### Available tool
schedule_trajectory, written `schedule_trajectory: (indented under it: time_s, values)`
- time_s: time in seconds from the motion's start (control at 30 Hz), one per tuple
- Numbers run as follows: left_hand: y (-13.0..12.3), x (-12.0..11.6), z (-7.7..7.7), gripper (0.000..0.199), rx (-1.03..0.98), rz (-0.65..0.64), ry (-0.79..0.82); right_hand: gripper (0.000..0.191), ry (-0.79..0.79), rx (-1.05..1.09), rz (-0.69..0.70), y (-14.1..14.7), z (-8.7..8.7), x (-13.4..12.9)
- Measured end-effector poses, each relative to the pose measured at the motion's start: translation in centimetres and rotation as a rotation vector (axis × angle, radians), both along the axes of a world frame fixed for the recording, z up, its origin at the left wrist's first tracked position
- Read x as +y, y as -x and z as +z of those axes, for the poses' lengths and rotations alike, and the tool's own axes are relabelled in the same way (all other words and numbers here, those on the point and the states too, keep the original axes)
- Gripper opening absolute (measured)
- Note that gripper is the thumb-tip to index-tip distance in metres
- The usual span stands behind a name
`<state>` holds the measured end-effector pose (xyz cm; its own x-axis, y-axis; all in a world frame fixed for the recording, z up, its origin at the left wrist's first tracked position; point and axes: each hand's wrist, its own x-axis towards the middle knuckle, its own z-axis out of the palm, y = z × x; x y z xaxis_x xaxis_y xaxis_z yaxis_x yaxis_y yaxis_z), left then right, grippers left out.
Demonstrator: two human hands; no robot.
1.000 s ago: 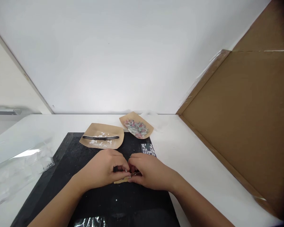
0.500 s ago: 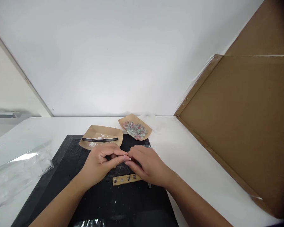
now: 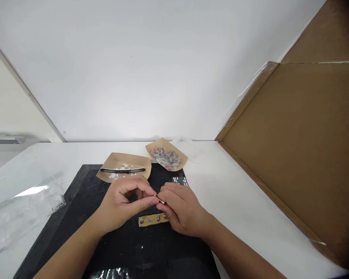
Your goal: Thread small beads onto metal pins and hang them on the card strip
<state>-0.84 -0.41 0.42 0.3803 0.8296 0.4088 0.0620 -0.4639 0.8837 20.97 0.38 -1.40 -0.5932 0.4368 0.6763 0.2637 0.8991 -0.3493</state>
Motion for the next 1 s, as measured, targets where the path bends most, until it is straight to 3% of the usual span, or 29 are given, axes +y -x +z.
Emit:
schedule_trajectory:
  time_s: [0.23, 0.67, 1.0]
  values:
    - [0.1, -0.3, 0.4, 0.008, 0.005, -0.008, -0.010, 0.018, 0.152, 0.096, 0.059, 0.2, -0.1, -0.4]
    - [-0.4, -0.7, 0.7, 0.009, -0.136, -0.149, 0.204, 0.024, 0.516, 0.209, 0.108, 0.6, 0.9, -1.7]
    - [-0.5, -1.2, 0.3, 0.006, 0.036, 0.039, 0.040, 0.016, 0.418, 0.152, 0.035, 0.6, 1.1, -1.3]
